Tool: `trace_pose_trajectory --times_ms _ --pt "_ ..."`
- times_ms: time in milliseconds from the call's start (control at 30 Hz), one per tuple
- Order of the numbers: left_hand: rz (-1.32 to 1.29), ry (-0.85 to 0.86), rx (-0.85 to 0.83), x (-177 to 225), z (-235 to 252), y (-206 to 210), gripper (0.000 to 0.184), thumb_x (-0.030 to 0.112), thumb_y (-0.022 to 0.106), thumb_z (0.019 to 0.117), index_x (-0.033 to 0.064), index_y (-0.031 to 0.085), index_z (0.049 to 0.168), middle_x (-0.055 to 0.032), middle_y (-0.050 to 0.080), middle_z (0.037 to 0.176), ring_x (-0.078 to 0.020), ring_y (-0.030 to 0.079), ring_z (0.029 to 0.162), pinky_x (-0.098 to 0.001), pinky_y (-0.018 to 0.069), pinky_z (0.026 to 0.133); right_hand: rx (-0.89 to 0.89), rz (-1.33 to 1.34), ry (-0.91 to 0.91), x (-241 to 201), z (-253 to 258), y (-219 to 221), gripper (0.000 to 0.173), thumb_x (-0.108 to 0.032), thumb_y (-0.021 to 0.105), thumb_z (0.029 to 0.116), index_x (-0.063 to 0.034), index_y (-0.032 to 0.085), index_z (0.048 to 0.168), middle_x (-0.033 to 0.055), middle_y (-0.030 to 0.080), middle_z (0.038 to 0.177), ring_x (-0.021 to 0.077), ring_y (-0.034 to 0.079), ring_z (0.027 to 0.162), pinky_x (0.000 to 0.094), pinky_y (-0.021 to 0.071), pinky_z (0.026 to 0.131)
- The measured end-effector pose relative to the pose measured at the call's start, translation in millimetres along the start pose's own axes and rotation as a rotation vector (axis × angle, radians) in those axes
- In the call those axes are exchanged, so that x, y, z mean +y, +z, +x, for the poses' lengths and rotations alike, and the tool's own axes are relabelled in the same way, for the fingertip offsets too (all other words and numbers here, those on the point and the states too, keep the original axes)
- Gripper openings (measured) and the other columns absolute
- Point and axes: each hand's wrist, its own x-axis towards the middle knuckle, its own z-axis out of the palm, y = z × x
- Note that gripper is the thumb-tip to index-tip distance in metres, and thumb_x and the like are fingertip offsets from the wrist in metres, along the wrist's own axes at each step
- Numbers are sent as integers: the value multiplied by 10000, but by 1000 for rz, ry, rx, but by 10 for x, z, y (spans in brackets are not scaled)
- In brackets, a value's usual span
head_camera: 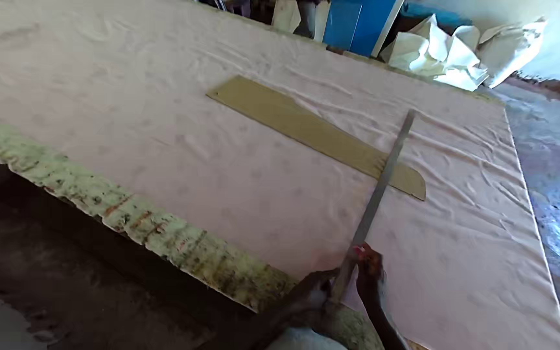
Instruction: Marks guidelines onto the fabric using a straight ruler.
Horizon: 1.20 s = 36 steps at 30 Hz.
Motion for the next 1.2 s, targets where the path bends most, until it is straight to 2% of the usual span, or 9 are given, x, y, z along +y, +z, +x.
trace_pose_trajectory --times_ms 67,133,233,367,500,600,833,933,1200 --pt "94 102 -41 239 32 119 559 78 507 1026 -57 358 1548 -261 659 1050 -302 670 815 -414 571 703 -102 -137 -109 199 118 -253 375 -212 482 1055 -18 575 1362 131 676 1291 275 652 1181 509 524 1012" --pt "186 -277 -43 831 82 326 503 62 500 1053 31 400 1545 -248 635 1217 -338 635 1052 -468 504 963 -172 -218 -188 375 307 -471 375 -259 461 1070 -43 571 1356 123 647 1343 303 611 1235 543 489 1040" --pt "337 -210 131 238 419 664 593 137 581 1010 210 418 1576 -144 703 1124 -284 687 1012 -489 554 931 -306 -295 -352 571 738 -718 424 -270 470 1072 -27 538 1413 131 616 1404 312 575 1309 534 421 1128" --pt "543 -124 413 -30 400 886 378 171 645 979 203 660 1356 -115 629 1212 -261 672 1015 -454 590 882 -433 -319 -484 621 1074 -878 370 -193 529 1054 -22 564 1380 145 646 1332 299 608 1263 470 451 1125" --pt "563 9 535 -298 185 1084 489 239 755 921 175 631 1390 -101 574 1327 -274 583 1186 -441 540 988 -461 -297 -563 673 1194 -935 284 -211 519 1059 -10 608 1239 158 639 1333 314 612 1257 474 471 1100" --pt "549 89 646 -452 143 1188 422 278 729 937 172 671 1342 -72 602 1280 -246 577 1180 -423 520 1004 -477 -291 -582 751 1225 -930 330 -235 490 1069 -16 597 1291 127 609 1414 277 572 1324 440 444 1136" --pt "461 65 735 -433 109 1313 277 269 692 965 164 732 1219 -29 623 1167 -187 592 1083 -376 529 938 -461 -244 -615 791 1138 -942 261 -219 507 1054 -25 626 1182 133 644 1344 269 610 1273 421 487 1088" --pt "441 47 750 -363 120 1314 265 219 721 942 161 740 1200 -38 639 1144 -209 597 1088 -413 531 938 -464 -228 -613 805 1140 -935 327 -248 495 1065 -28 624 1270 114 633 1384 253 574 1330 413 448 1140" --pt "423 18 797 -323 177 1328 164 246 741 931 152 767 1063 -2 658 1068 -169 613 1021 -382 532 896 -449 -254 -541 819 1205 -914 343 -275 466 1076 -19 605 1257 123 590 1447 256 521 1391 428 357 1209"
